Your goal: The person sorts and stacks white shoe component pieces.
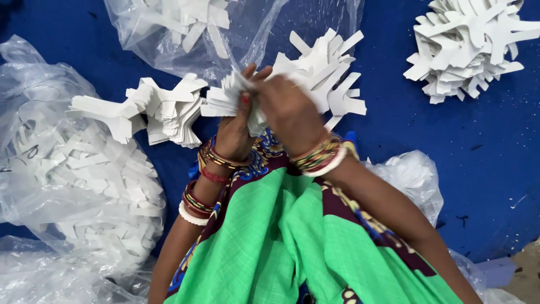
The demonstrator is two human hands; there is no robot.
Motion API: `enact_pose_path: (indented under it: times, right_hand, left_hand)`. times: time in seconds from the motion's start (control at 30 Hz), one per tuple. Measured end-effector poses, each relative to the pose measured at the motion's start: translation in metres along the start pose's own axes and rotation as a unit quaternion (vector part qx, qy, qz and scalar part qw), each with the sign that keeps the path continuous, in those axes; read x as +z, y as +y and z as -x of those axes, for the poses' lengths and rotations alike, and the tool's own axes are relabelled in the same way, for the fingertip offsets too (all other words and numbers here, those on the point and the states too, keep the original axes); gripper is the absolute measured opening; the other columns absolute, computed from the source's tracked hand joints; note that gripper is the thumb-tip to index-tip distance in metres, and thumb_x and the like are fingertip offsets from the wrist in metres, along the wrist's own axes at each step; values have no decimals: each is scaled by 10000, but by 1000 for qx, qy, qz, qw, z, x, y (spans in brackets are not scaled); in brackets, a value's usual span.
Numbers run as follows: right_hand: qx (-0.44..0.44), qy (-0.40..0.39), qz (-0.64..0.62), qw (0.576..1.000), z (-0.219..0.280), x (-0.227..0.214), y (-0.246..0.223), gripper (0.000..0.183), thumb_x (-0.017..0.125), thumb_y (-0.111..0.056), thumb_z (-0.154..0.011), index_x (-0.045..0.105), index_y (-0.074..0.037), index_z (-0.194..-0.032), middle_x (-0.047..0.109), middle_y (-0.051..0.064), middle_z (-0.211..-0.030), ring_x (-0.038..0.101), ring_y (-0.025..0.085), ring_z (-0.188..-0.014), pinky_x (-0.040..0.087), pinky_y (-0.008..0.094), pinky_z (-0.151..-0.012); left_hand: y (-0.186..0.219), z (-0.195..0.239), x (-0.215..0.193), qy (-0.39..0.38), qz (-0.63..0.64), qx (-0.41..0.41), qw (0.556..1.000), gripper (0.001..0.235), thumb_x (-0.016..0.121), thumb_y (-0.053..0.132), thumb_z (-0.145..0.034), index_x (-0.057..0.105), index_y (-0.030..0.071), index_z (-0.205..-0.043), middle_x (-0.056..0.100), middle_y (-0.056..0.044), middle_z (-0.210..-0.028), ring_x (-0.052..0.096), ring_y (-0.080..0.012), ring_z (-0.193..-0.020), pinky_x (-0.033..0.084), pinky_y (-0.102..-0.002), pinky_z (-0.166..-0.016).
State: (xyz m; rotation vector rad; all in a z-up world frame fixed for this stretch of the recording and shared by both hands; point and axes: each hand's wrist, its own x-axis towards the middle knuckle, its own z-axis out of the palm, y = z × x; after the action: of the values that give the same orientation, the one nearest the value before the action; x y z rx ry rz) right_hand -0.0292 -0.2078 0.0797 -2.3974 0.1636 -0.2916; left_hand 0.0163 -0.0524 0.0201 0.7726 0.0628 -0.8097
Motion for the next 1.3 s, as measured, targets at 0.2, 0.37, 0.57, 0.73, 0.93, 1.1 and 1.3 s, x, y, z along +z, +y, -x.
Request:
enact_pose_path:
  times: [0.2, 0.37, 0.57, 0.73, 0.93, 1.1, 1.3]
  right_hand:
    - [-19, -84, -205, 975, -2, -8, -9, 251, 617, -57, -986, 643, -9, -1232, 663, 160, -1182, 720, 315, -1017, 595, 374, -874]
    - [80, -89, 69, 990, 13, 9, 77, 165, 677, -72, -1000, 711, -61, -1162, 653, 159, -1012, 669, 353, -944, 531, 459, -849]
    - [59, -115, 151, 980, 20, 34, 114, 310, 767, -190, -850, 683, -44, -1110, 671, 158, -983, 659, 366, -884, 520, 480, -741]
    - [131, -154, -13, 979, -11, -11, 90, 161, 702, -193, -994, 661, -71, -1091, 712, 109, -902, 700, 249, -804, 553, 400, -716]
    - [198, -106, -310, 924, -3, -69, 94, 129, 639, -74, -1080, 708, 8, -1151, 750, 82, -992, 743, 139, -905, 628, 288, -824]
    - [222, -39, -320, 920, 25, -62, 114, 147, 731, 2, -1010, 694, 22, -1151, 742, 81, -1067, 726, 119, -938, 632, 282, -829]
    - [209, 63, -244, 945, 58, -114, 172, 287, 753, -6, -1021, 690, -15, -1301, 729, 73, -1156, 683, 97, -926, 565, 255, -819]
  left_hand:
    - [10, 6, -51, 27, -88, 72, 993, 466, 583, 300, -1176, 424, 52, -1538, 574, -163, -1495, 619, -227, -1348, 521, -366, -1174]
    - [29, 12, -49, 96, -14, 54, 994, 424, 619, 264, -1101, 456, 127, -1467, 626, -90, -1315, 702, -214, -1045, 647, -399, -871]
    - [27, 9, -44, 86, 13, 38, 996, 438, 614, 241, -1079, 455, 126, -1471, 620, -76, -1290, 712, -227, -1054, 656, -421, -899]
    - [26, 9, -48, 79, 11, 48, 996, 437, 620, 227, -1086, 451, 118, -1474, 616, -83, -1305, 706, -235, -1073, 647, -427, -920]
    - [19, 12, -49, 84, 14, 40, 996, 443, 617, 230, -1080, 448, 121, -1475, 609, -89, -1316, 704, -242, -1086, 645, -435, -921]
    - [7, 10, -55, 81, 25, 29, 996, 447, 623, 225, -1071, 451, 122, -1471, 617, -92, -1317, 701, -244, -1081, 646, -449, -917]
    - [15, 14, -55, 97, 2, 30, 995, 429, 611, 231, -1088, 450, 142, -1475, 625, -80, -1297, 698, -237, -1068, 644, -432, -901]
